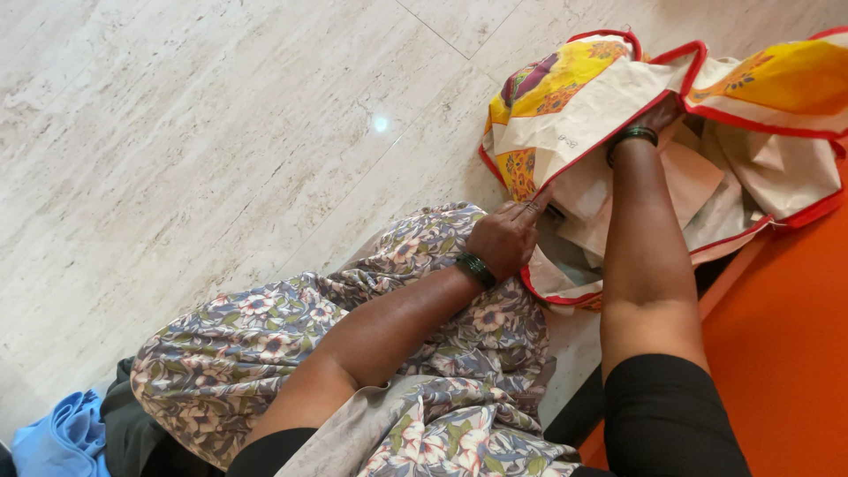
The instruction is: The person folds a white shirt, a pair of gray pants, and a gray t-shirt by hand while sitting on the floor and places the folded items into a yellow and white shopping bag.
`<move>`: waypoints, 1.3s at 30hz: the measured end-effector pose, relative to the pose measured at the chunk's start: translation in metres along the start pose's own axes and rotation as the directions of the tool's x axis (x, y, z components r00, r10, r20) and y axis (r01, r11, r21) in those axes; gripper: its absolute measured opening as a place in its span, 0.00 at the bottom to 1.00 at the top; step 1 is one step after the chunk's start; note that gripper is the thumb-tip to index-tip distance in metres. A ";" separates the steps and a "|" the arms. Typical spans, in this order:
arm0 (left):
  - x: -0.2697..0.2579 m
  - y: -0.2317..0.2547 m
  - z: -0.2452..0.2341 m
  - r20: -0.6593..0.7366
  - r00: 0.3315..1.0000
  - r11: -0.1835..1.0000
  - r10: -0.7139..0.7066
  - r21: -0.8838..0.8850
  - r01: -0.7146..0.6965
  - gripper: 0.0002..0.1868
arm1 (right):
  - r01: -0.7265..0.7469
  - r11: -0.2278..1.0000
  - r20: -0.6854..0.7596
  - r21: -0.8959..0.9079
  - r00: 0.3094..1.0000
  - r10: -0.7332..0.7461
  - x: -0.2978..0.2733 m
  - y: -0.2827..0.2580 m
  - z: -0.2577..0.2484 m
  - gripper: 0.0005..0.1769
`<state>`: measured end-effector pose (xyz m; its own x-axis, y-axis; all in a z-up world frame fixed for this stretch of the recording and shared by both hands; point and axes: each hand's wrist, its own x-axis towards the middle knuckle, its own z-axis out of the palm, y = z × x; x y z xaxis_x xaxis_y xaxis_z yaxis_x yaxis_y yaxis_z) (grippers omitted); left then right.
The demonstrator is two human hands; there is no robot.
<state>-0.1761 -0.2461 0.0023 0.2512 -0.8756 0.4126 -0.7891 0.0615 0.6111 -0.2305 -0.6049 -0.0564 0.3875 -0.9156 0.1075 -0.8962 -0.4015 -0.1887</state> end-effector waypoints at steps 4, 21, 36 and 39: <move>-0.001 0.002 -0.002 -0.033 0.999 1.000 0.018 -0.022 -0.018 0.41 | 0.072 0.995 -0.121 -0.065 0.989 -0.079 -0.046 -0.011 0.006 0.43; -0.002 0.004 -0.004 -0.018 1.000 1.000 0.019 -0.016 -0.019 0.44 | 0.199 0.962 0.049 -0.186 0.980 -0.194 -0.149 -0.005 0.028 0.39; -0.045 0.008 -0.067 0.097 0.991 0.865 -0.088 -0.487 0.124 0.53 | 0.291 0.929 0.346 -0.228 0.916 -0.202 -0.174 -0.004 0.006 0.55; -0.074 -0.048 -0.116 -0.045 0.971 0.909 -0.234 -0.364 0.202 0.57 | 0.362 0.930 0.336 -0.067 0.886 -0.320 -0.163 0.009 -0.015 0.48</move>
<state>-0.0918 -0.1286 0.0204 0.4540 -0.8430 0.2884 -0.4627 0.0536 0.8849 -0.3048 -0.4589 -0.0613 0.7028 -0.6903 -0.1719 -0.7078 -0.7028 -0.0713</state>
